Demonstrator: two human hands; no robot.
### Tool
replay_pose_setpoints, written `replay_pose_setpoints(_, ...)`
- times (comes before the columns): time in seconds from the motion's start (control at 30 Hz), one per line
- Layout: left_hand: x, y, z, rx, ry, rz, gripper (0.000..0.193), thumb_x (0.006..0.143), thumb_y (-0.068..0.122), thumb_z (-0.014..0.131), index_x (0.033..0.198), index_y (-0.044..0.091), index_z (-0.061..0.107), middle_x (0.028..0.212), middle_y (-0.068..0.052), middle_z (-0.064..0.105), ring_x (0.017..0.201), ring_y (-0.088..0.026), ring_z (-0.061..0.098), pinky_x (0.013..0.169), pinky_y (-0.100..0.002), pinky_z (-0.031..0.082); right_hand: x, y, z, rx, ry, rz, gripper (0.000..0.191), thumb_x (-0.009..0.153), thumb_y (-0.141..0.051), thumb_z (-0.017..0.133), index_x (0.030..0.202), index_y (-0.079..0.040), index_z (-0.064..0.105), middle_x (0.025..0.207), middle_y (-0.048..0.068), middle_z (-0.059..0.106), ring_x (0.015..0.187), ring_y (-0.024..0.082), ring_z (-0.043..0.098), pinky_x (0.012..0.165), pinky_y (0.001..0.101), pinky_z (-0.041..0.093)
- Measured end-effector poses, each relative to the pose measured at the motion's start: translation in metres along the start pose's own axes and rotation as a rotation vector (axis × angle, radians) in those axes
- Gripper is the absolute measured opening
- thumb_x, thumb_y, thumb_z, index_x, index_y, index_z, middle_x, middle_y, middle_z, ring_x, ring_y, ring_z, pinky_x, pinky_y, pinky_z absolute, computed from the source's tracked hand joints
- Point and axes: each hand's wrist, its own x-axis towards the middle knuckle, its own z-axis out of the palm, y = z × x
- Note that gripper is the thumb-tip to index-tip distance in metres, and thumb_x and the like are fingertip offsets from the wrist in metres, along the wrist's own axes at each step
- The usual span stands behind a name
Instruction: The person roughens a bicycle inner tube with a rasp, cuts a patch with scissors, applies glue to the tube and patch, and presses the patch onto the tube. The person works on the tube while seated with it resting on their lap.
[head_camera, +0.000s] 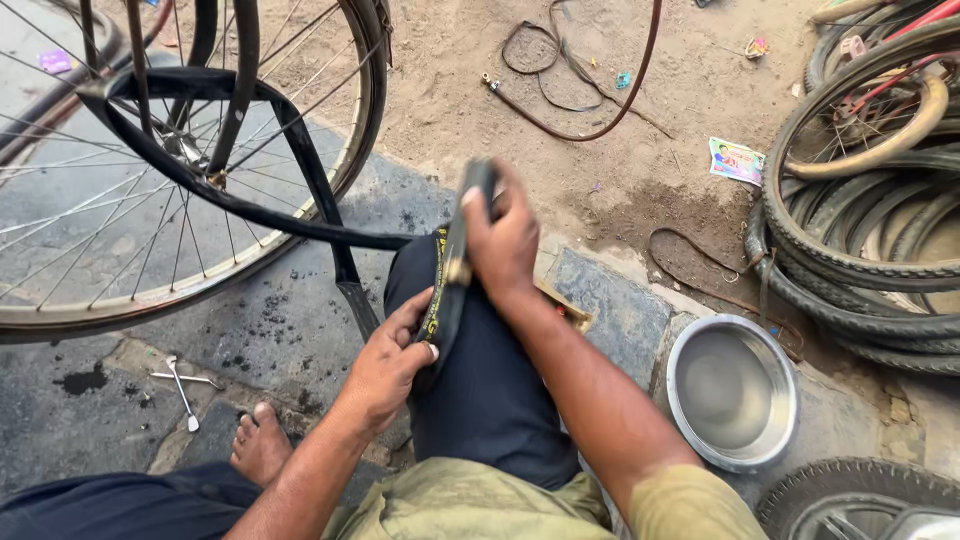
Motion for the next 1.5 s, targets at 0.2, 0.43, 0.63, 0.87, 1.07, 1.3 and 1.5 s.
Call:
replay_pose_setpoints(0.2,-0.008,-0.004,-0.005,0.167,0.057,-0.015,0.04,0.085,-0.003,0.056,0.124,-0.001,0.064,0.107,-0.004,0.07,0.098,-0.011,0.063,0.09,-0.025,0.049,-0.083,0.022,-0.053,0.074,-0.176,-0.171,0.054,0.098,-0.024,0.063,0.148,-0.005,0.053,0.113,0.016,0.074,0.097,0.019,0.072,0.087,0.035,0.057)
replay_pose_setpoints(0.43,-0.003,0.003,0.009,0.411,0.118,0.114,0.027,0.086,0.0,0.058,0.112,0.0,0.065,0.094,-0.003,0.068,0.088,-0.01,0.063,0.079,-0.026,0.051,-0.068,-0.002,-0.041,-0.091,-0.224,-0.291,0.061,0.091,-0.028,0.069,0.147,-0.008,0.056,0.089,0.014,0.069,0.075,0.024,0.067,0.073,0.0381,0.055)
replay_pose_setpoints(0.63,-0.008,0.003,0.008,0.319,0.103,0.078,0.03,0.085,-0.002,0.057,0.114,-0.001,0.066,0.094,-0.002,0.067,0.088,-0.009,0.061,0.08,-0.025,0.049,-0.015,-0.003,-0.027,-0.027,0.053,-0.183,0.059,0.096,-0.029,0.067,0.148,-0.006,0.052,0.105,0.016,0.071,0.092,0.025,0.071,0.082,0.0385,0.056)
replay_pose_setpoints(0.87,0.005,0.0,-0.012,0.406,0.02,0.103,0.036,0.082,-0.002,0.059,0.117,-0.002,0.068,0.102,-0.003,0.071,0.098,-0.01,0.063,0.09,-0.025,0.048,-0.122,0.025,-0.062,-0.047,-0.301,-0.59,0.062,0.094,-0.025,0.067,0.15,-0.005,0.049,0.129,0.022,0.07,0.109,0.028,0.071,0.096,0.0411,0.056)
replay_pose_setpoints(1.07,0.007,0.013,0.003,0.277,0.033,-0.013,0.041,0.083,-0.003,0.056,0.123,0.0,0.065,0.106,-0.004,0.073,0.098,-0.011,0.065,0.091,-0.026,0.049,-0.029,0.018,-0.012,-0.03,-0.095,-0.184,0.063,0.089,-0.031,0.07,0.147,-0.012,0.056,0.088,0.015,0.068,0.076,0.025,0.066,0.073,0.0396,0.055)
replay_pose_setpoints(1.3,-0.002,0.01,-0.007,0.206,0.09,-0.048,0.041,0.084,-0.002,0.06,0.124,-0.001,0.067,0.107,-0.005,0.074,0.096,-0.011,0.066,0.088,-0.027,0.051,-0.094,0.002,-0.065,-0.022,-0.195,-0.298,0.055,0.097,-0.025,0.065,0.145,-0.001,0.054,0.144,0.024,0.063,0.134,0.031,0.065,0.109,0.0403,0.052)
replay_pose_setpoints(1.5,0.001,0.013,-0.003,0.415,0.055,0.112,0.036,0.084,-0.001,0.06,0.119,-0.002,0.067,0.104,-0.004,0.068,0.098,-0.012,0.064,0.089,-0.028,0.05,-0.083,0.02,-0.036,-0.075,-0.282,-0.365,0.062,0.092,-0.03,0.069,0.147,-0.006,0.055,0.112,0.021,0.067,0.101,0.031,0.067,0.089,0.0397,0.054)
